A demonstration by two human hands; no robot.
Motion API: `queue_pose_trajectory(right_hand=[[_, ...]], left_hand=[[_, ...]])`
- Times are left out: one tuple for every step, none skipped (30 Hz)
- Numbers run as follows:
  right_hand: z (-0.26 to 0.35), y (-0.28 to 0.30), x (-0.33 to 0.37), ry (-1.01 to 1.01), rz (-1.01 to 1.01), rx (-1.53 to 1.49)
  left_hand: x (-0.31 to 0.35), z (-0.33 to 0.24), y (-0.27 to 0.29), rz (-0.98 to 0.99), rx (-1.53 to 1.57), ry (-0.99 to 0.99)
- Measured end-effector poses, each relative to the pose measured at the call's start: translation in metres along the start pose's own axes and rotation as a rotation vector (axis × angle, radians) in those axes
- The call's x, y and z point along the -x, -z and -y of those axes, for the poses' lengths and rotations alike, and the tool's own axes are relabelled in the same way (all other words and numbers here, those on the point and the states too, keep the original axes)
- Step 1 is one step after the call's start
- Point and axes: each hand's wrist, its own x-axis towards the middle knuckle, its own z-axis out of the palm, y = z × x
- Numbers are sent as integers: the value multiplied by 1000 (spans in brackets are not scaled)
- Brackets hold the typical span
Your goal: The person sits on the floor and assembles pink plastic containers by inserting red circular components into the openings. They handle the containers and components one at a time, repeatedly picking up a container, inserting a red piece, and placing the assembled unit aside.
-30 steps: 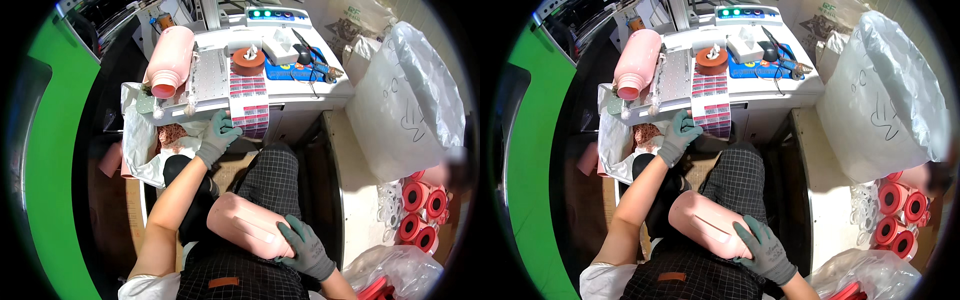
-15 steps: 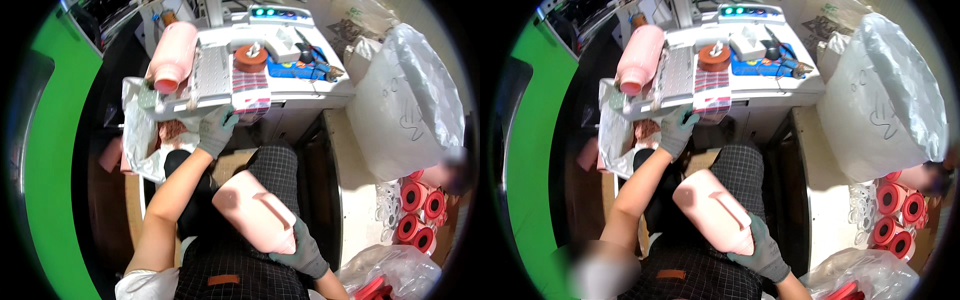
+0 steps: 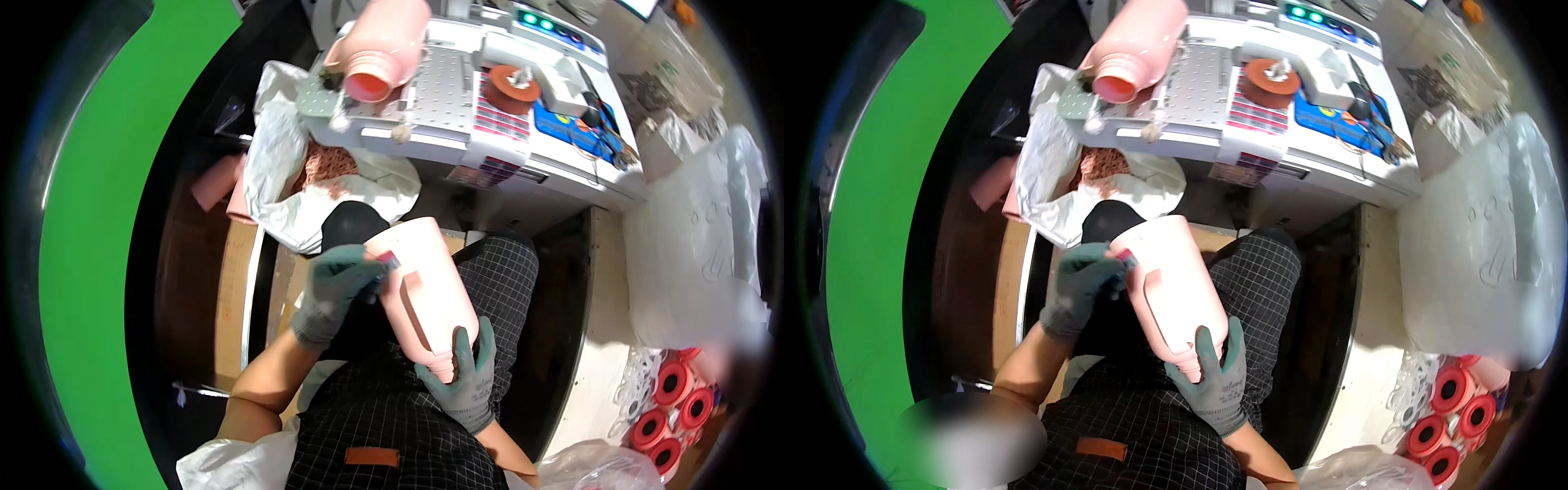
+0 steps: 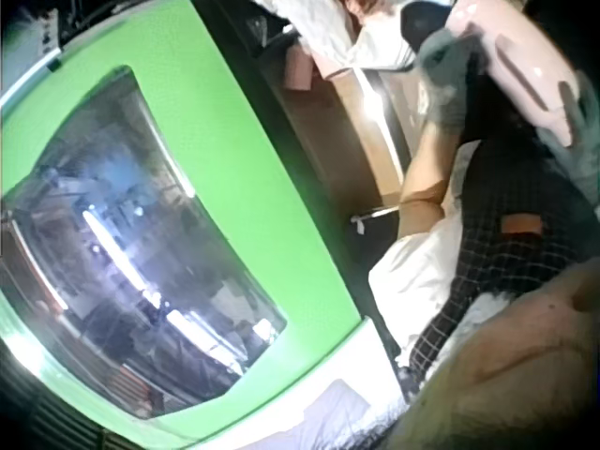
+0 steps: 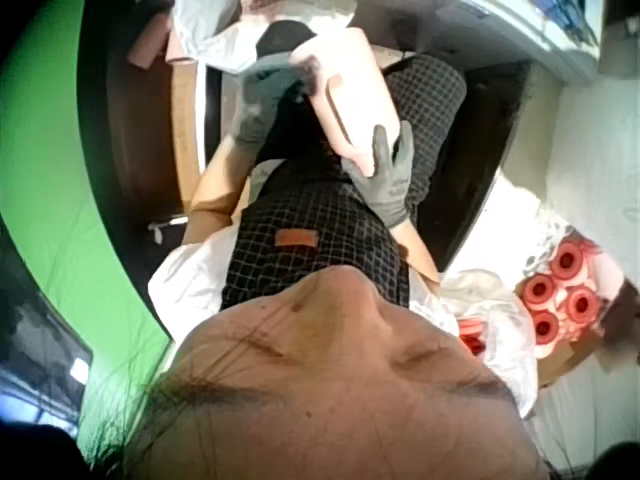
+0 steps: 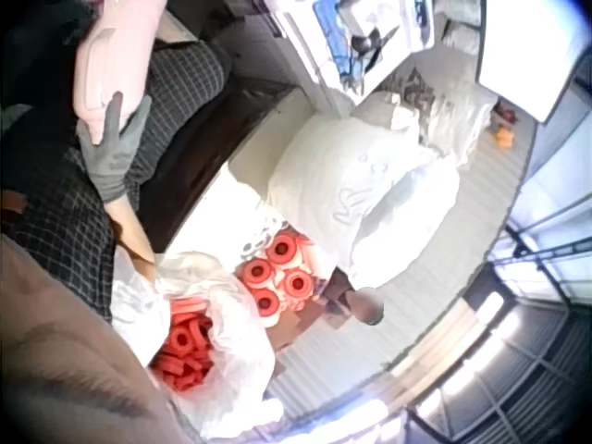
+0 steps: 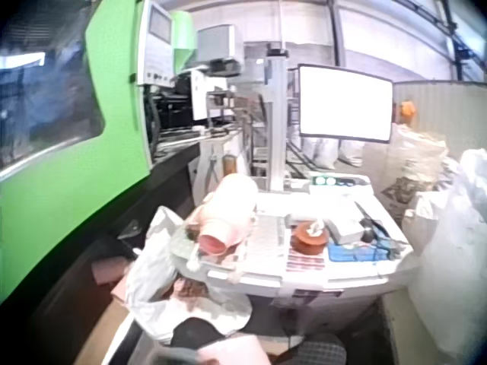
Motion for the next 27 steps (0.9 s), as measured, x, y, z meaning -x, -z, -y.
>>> queue_pose_trajectory(right_hand=[[1, -1, -1, 16, -6, 12], [2, -2, -2, 36, 0, 11], [3, -3, -3, 53, 4, 11], [3, -3, -3, 69, 7, 10], [3, -3, 0, 69, 31, 22], [3, -4, 2, 70, 45, 28], [3, -5, 3, 70, 59, 35], [2, -5, 4, 68, 78, 35], [3, -4, 4, 65, 97, 36], [5, -3, 6, 57, 119, 36], [5, -3, 7, 65, 132, 39], [4, -4, 7, 76, 143, 40], [4, -4, 7, 88, 154, 41], [5, -4, 7, 114, 143, 76], [9, -3, 6, 145, 134, 110], [11, -2, 5, 176, 125, 142], [13, -3, 5, 184, 125, 160], [16, -3, 6, 192, 126, 172], [16, -3, 6, 204, 124, 194], [16, -4, 8, 163, 122, 141], [13, -5, 11, 120, 107, 94], [9, -7, 12, 69, 79, 64], [3, -10, 16, 48, 61, -36], [1, -12, 14, 37, 43, -104], [3, -13, 14, 23, 30, -167], [10, -5, 8, 52, 62, -207], [6, -3, 6, 148, 135, -257]], left_hand=[[3, 5, 1, -70, 51, 101], [4, 9, -1, -127, 104, 201], [5, 15, -2, -181, 157, 302], [6, 22, 4, -167, 185, 298], [7, 24, 5, -180, 197, 307], [7, 24, 6, -191, 201, 309], [6, 23, 7, -202, 205, 312], [6, 23, 8, -202, 193, 313], [7, 23, 9, -203, 180, 313], [8, 23, 10, -201, 167, 320], [9, 22, 10, -206, 169, 334], [10, 19, 10, -212, 170, 343], [11, 17, 10, -219, 171, 352], [11, 18, 11, -204, 140, 344], [13, 18, 15, -194, 110, 335], [15, 18, 19, -185, 80, 327], [14, 23, 25, -175, -83, 246], [13, 31, 33, -167, -250, 168], [12, 36, 39, -155, -409, 83], [17, 37, 48, -180, -552, 100], [21, 36, 58, -197, -695, 105], [15, 38, 64, -198, -831, 96], [15, 47, 62, -309, -632, -30], [18, 64, 56, -392, -423, -154], [19, 81, 52, -464, -202, -257], [16, 96, 50, -403, -67, -298], [6, 112, 53, -334, 22, -332]])
